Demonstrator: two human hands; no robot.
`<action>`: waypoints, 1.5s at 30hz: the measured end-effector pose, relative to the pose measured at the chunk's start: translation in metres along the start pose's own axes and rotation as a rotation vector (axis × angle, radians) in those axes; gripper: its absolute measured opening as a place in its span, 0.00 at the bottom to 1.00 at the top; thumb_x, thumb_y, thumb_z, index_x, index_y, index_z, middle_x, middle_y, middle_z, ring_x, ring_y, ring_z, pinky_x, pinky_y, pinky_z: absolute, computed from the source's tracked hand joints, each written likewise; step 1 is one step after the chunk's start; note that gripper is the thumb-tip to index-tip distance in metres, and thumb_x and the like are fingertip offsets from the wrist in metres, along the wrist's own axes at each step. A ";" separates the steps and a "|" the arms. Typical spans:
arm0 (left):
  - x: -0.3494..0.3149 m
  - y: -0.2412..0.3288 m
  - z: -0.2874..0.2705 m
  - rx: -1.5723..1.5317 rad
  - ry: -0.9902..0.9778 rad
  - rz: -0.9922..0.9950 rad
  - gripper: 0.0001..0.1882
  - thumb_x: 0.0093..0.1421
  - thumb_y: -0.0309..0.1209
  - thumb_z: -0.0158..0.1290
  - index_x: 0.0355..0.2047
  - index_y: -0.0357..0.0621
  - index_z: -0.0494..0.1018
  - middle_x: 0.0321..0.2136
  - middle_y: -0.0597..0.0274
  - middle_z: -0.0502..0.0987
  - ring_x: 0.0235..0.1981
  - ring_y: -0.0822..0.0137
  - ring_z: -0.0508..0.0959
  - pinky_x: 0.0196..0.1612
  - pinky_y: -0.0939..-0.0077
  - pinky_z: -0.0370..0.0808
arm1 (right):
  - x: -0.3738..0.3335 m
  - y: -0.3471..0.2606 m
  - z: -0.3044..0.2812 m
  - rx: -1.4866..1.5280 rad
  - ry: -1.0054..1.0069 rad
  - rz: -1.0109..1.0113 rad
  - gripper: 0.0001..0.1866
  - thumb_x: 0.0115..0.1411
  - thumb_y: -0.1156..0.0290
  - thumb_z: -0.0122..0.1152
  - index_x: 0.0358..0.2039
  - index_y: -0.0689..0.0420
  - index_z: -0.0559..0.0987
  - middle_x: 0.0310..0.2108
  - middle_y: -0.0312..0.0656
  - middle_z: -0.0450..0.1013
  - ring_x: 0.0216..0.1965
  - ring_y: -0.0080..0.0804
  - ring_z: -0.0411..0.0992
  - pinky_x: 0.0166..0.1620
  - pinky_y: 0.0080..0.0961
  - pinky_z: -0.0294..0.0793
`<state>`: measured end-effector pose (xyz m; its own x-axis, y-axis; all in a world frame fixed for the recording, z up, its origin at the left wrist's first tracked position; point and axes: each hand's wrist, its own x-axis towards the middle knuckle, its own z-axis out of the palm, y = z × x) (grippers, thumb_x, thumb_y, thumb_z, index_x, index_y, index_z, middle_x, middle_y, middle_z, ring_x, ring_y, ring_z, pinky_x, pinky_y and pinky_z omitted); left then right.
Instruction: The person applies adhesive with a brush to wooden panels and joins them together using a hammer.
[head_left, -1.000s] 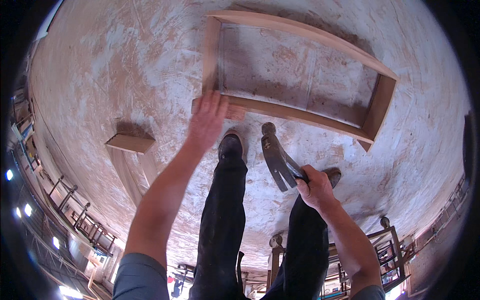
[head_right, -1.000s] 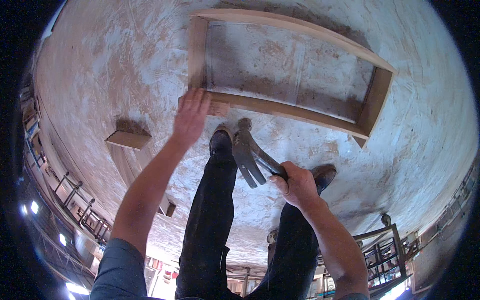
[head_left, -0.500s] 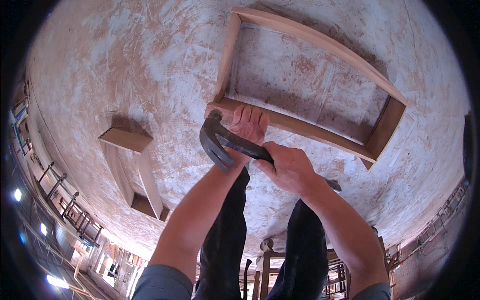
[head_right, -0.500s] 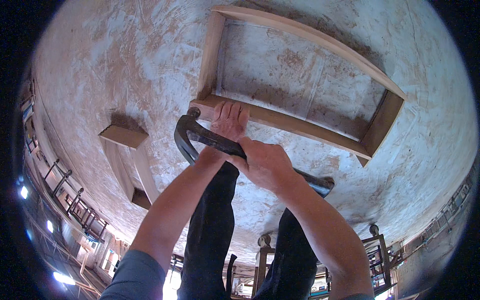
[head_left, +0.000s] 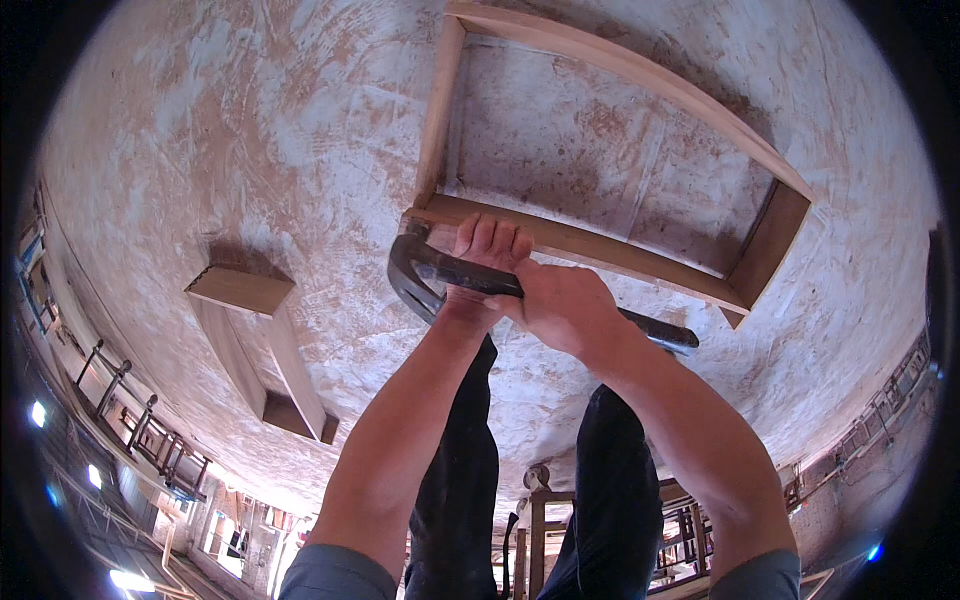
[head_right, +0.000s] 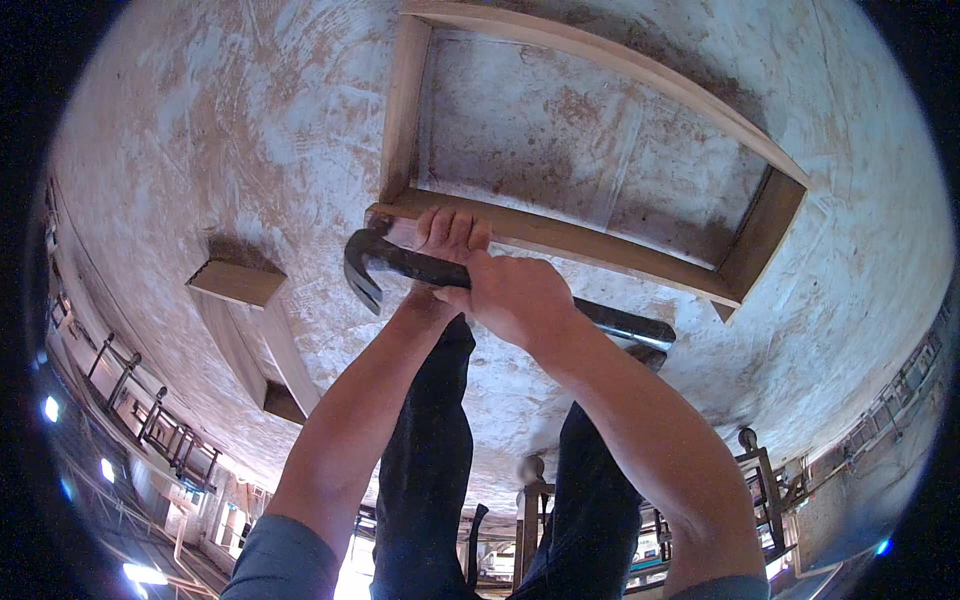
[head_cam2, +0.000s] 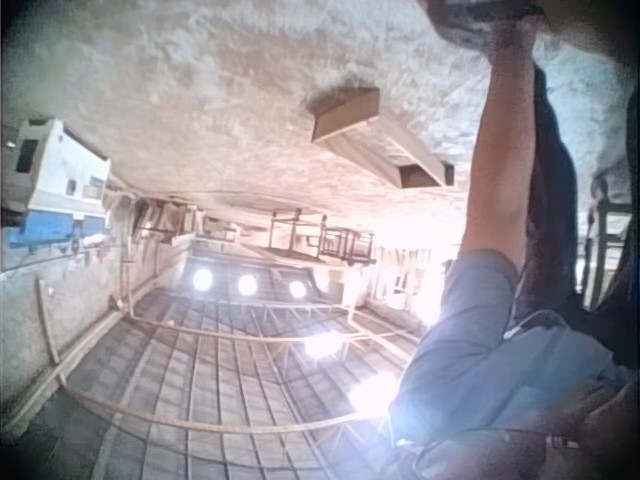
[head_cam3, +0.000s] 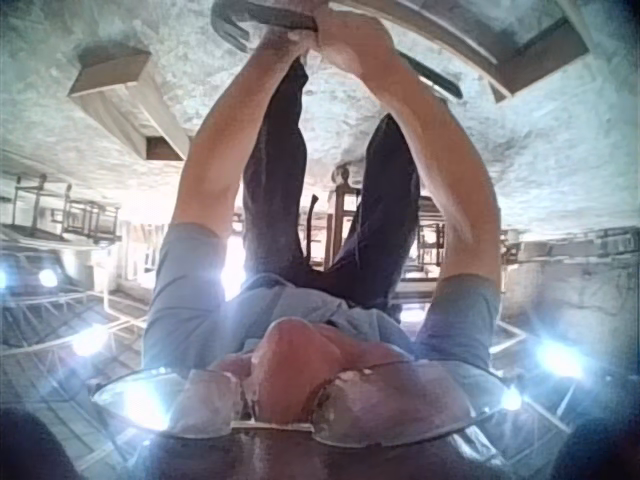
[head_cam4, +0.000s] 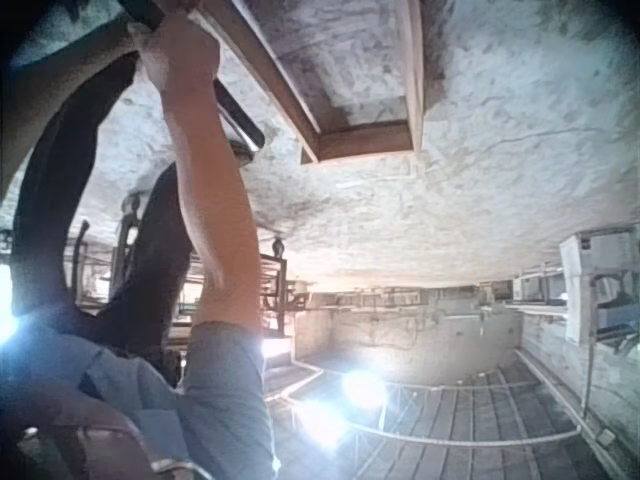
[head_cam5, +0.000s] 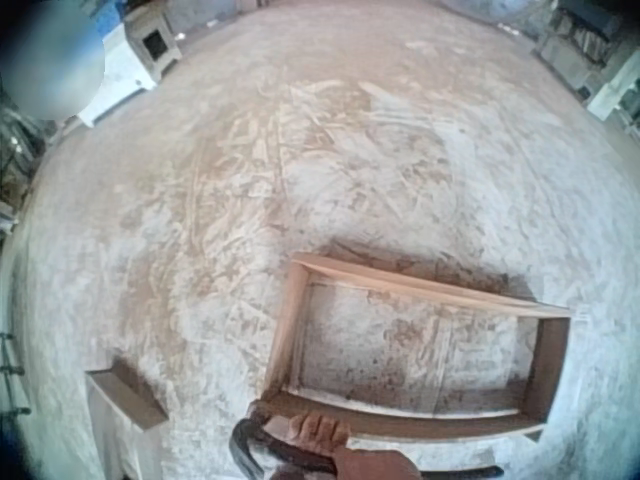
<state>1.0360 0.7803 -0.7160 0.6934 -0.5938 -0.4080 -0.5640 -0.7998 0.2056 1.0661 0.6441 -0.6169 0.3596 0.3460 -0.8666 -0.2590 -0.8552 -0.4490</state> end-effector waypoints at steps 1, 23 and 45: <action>-0.003 -0.002 0.006 0.061 0.051 -0.006 0.19 0.44 0.41 0.50 0.37 0.51 0.69 0.36 0.61 0.69 0.45 0.58 0.69 0.54 0.58 0.62 | -0.002 -0.009 0.000 0.032 0.033 -0.014 0.25 0.57 0.45 0.57 0.38 0.57 0.76 0.24 0.48 0.77 0.29 0.46 0.78 0.33 0.41 0.76; 0.002 -0.003 0.000 0.001 0.216 0.049 0.14 0.51 0.35 0.49 0.39 0.50 0.69 0.37 0.62 0.69 0.45 0.60 0.68 0.57 0.61 0.61 | -0.027 -0.023 0.008 0.131 0.141 -0.155 0.22 0.57 0.46 0.58 0.34 0.55 0.76 0.26 0.46 0.77 0.29 0.47 0.77 0.31 0.41 0.75; -0.031 0.043 -0.038 -0.131 -0.018 0.267 0.24 0.57 0.33 0.52 0.54 0.42 0.66 0.39 0.53 0.73 0.44 0.56 0.72 0.50 0.59 0.68 | -0.243 0.156 0.125 0.452 0.497 0.318 0.26 0.60 0.44 0.55 0.30 0.59 0.72 0.21 0.53 0.71 0.25 0.56 0.74 0.26 0.43 0.70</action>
<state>1.0069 0.7614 -0.6608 0.5194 -0.7842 -0.3394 -0.6618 -0.6205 0.4207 0.8268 0.4747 -0.5040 0.5411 -0.1994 -0.8170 -0.7237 -0.6053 -0.3315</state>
